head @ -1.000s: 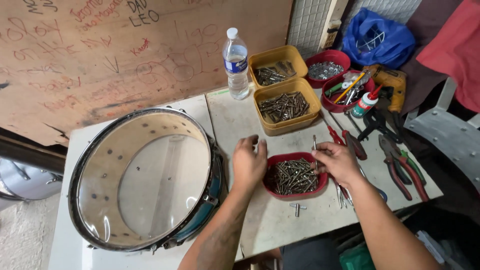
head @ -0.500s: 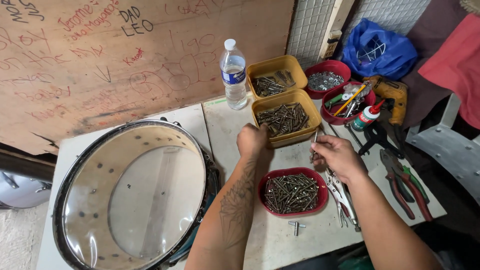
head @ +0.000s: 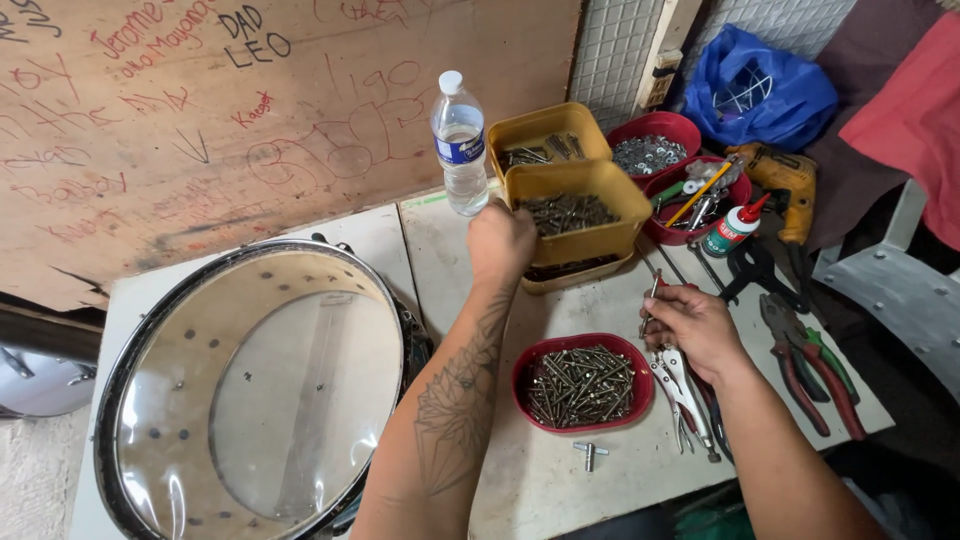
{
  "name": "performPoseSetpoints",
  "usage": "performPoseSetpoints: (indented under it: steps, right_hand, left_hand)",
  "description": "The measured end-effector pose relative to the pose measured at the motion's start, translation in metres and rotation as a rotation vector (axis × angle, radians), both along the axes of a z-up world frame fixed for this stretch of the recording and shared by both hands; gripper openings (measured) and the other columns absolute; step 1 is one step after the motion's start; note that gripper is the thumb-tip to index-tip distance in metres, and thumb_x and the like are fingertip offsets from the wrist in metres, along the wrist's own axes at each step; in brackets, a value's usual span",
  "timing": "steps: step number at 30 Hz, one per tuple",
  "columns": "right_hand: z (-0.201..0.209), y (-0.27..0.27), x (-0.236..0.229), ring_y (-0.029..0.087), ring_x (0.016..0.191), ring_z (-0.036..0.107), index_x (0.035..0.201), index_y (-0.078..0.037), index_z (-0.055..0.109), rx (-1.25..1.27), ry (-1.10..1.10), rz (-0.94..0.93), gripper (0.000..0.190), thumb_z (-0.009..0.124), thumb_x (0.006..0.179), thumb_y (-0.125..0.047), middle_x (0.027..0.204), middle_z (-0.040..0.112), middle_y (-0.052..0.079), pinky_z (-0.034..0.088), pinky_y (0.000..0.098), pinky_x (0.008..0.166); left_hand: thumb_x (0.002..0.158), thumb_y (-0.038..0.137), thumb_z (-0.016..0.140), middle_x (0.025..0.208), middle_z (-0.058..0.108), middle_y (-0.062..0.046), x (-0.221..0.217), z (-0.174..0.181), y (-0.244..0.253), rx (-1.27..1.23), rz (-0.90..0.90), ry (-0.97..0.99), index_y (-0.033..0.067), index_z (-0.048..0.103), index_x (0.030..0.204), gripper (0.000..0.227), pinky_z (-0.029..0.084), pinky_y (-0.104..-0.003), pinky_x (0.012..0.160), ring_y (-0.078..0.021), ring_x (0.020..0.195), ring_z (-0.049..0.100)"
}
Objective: The person is assembling a drum by inserting metal tension rods into the lugs around the drum shell. They pick up rods from a yellow container and manually screw them into place to secure the drum head.
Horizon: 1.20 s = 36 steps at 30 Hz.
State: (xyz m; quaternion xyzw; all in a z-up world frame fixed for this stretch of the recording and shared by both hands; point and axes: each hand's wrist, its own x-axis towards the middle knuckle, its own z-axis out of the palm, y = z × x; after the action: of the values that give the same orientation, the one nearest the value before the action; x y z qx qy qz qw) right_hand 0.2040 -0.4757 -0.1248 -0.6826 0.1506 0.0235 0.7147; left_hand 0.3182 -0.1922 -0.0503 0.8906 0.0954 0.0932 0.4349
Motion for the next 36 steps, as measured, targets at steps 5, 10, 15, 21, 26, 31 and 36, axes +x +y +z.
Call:
performPoseSetpoints:
  steps: [5,10,15,21,26,31,36]
  right_hand:
    - [0.015,0.026,0.012,0.031,0.072,0.073,0.117,0.003,0.067,0.03,0.022,-0.022,0.029,0.076,0.093,-0.01,0.096,0.072,0.022,0.065,0.0442,0.06]
    - [0.034,0.064,0.04,0.031,0.075,0.074,0.122,0.002,0.065,0.108,0.01,-0.076,0.037,0.079,0.093,-0.016,0.1,0.071,0.019,0.065,0.0435,0.061]
    - [0.067,0.074,0.036,0.041,0.108,0.071,0.137,0.01,0.054,-0.043,-0.024,0.021,0.038,0.059,0.103,-0.006,0.126,0.065,0.032,0.06,0.0491,0.087]
    - [0.056,0.021,-0.012,0.029,0.077,0.073,0.128,0.006,0.062,-0.162,-0.1,-0.076,0.03,0.065,0.1,-0.005,0.11,0.071,0.027,0.062,0.0326,0.06]
    - [0.062,-0.006,-0.052,0.017,0.056,0.061,0.117,-0.005,0.075,-0.451,-0.041,-0.049,0.022,0.072,0.097,-0.011,0.072,0.068,0.012,0.05,0.0267,0.05]
    - [0.089,0.005,-0.077,0.017,0.068,0.067,0.123,-0.019,0.08,-0.729,0.201,0.076,0.03,0.074,0.094,-0.024,0.081,0.075,0.005,0.054,0.0321,0.076]
    - [0.078,0.027,-0.09,0.022,0.053,0.067,0.102,-0.007,0.083,-0.727,-0.127,0.15,0.023,0.079,0.08,-0.003,0.08,0.079,0.016,0.051,0.0352,0.049]
  left_hand:
    - [0.085,0.028,0.052,0.088,0.071,-0.028,-0.013,0.043,0.001,-0.051,-0.011,-0.035,-0.0005,0.066,0.094,0.033,0.057,-0.06,0.087,-0.0519,0.097,0.071]
    - [0.085,0.031,0.053,0.089,0.072,-0.026,-0.018,0.058,0.001,-0.085,0.007,-0.035,0.001,0.066,0.094,0.035,0.056,-0.06,0.089,-0.0504,0.099,0.071]
    - [0.084,0.025,0.053,0.084,0.071,-0.025,-0.03,0.058,0.002,-0.14,-0.027,-0.034,-0.0004,0.067,0.092,0.03,0.058,-0.057,0.084,-0.0511,0.096,0.071]
    - [0.083,0.024,0.054,0.084,0.071,-0.026,-0.032,0.016,0.006,-0.167,-0.032,0.024,-0.0013,0.066,0.09,0.029,0.057,-0.058,0.083,-0.0507,0.096,0.07]
    - [0.085,0.022,0.054,0.085,0.072,-0.02,-0.033,-0.009,0.006,-0.175,-0.032,0.119,0.0021,0.065,0.088,0.022,0.056,-0.05,0.075,-0.0404,0.086,0.07]
    - [0.086,0.024,0.055,0.08,0.07,-0.014,-0.024,-0.031,0.007,-0.182,0.011,0.15,0.0073,0.054,0.075,0.02,0.052,-0.046,0.066,-0.0327,0.073,0.066]
    - [0.089,0.028,0.055,0.087,0.071,-0.028,-0.02,-0.036,0.006,-0.117,-0.027,0.061,-0.0013,0.067,0.095,0.032,0.057,-0.058,0.081,-0.0507,0.098,0.07]
